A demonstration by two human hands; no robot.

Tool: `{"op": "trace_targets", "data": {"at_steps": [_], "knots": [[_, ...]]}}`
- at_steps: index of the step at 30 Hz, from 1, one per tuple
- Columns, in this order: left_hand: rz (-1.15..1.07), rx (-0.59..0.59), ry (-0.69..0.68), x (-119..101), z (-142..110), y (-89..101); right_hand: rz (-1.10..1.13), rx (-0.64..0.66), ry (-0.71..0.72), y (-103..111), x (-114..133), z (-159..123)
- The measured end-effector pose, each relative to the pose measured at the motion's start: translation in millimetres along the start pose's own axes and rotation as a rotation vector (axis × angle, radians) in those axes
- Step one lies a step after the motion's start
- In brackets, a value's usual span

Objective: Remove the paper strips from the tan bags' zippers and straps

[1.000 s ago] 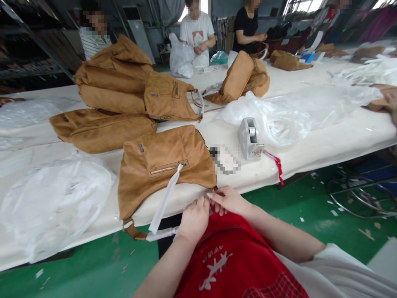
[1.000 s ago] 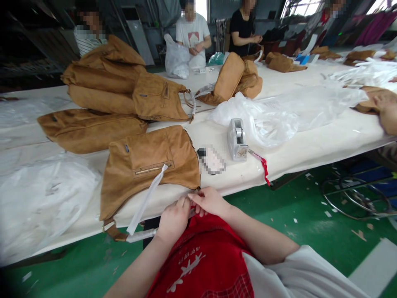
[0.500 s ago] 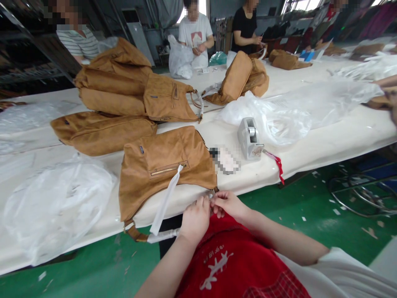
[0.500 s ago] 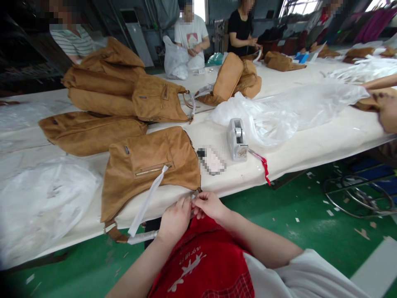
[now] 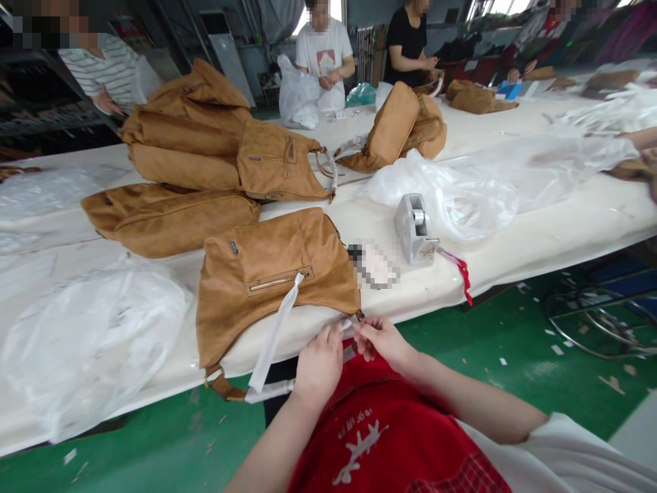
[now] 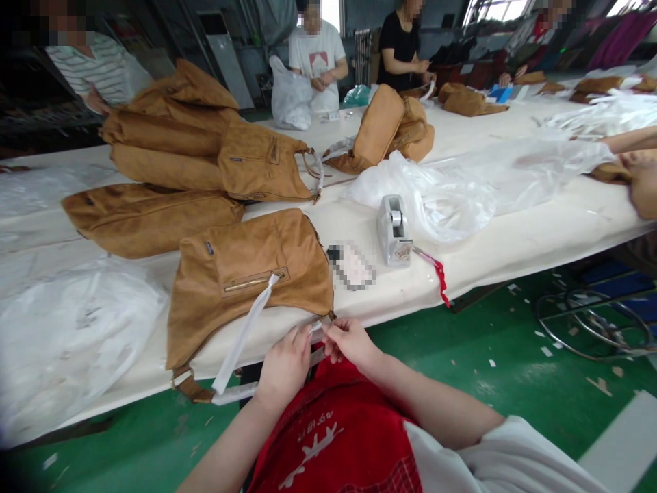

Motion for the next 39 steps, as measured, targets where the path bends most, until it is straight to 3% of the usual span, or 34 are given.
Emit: {"op": "trace_targets", "data": {"at_steps": [6,11,14,18,20,25,29,32,35,37,39], "knots": [[0.163,0.032,-0.103,-15,-5,-5.5,-0.046,0.016,-0.021,-6,2,0],[0.074,0.020,-0.056,-16,-7,-13.2,0.000,-0.020,0.024,-5,0,1],[-0.147,0.016,0.081,-7,-6,-18.2,0.032,-0.035,0.074,-5,-1,1],[-0.820,-0.023,0.380,15,-5,-28.4,-0.004,-0.051,0.138,-7,-1,0],[-1.063,-0.008,0.463,19,-4,-35.4,-0.041,-0.059,0.177,-7,1,0],[-1.442,0.177,0.527,10,-3,-52.9,-0.175,-0.118,0.333,-5,12,-5],[-1.729,0.386,0.501,-6,-6,-54.2,-0.301,-0.115,0.285,-3,7,0],[-1.841,0.471,0.475,-18,-10,-52.6,-0.566,-0.154,0.306,0,9,2],[-1.881,0.599,0.485,-32,-24,-62.9,-0.836,-0.176,0.446,-2,23,-5],[-1.795,0.545,0.511,-20,-32,-69.6,-0.899,-0.119,0.520,-6,29,-14],[-1.630,0.292,0.594,22,-37,-66.0,-0.890,-0.073,0.580,-5,36,-25]]}}
Point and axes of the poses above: each hand's wrist, its own z-axis towards the middle knuckle, its own y-axis out of the back of the hand, x = y × z, the point moved 10 cm from there along z, towards the middle knuckle, and after that the axes turned 5 degrees about -y, right-handed, at the moved point
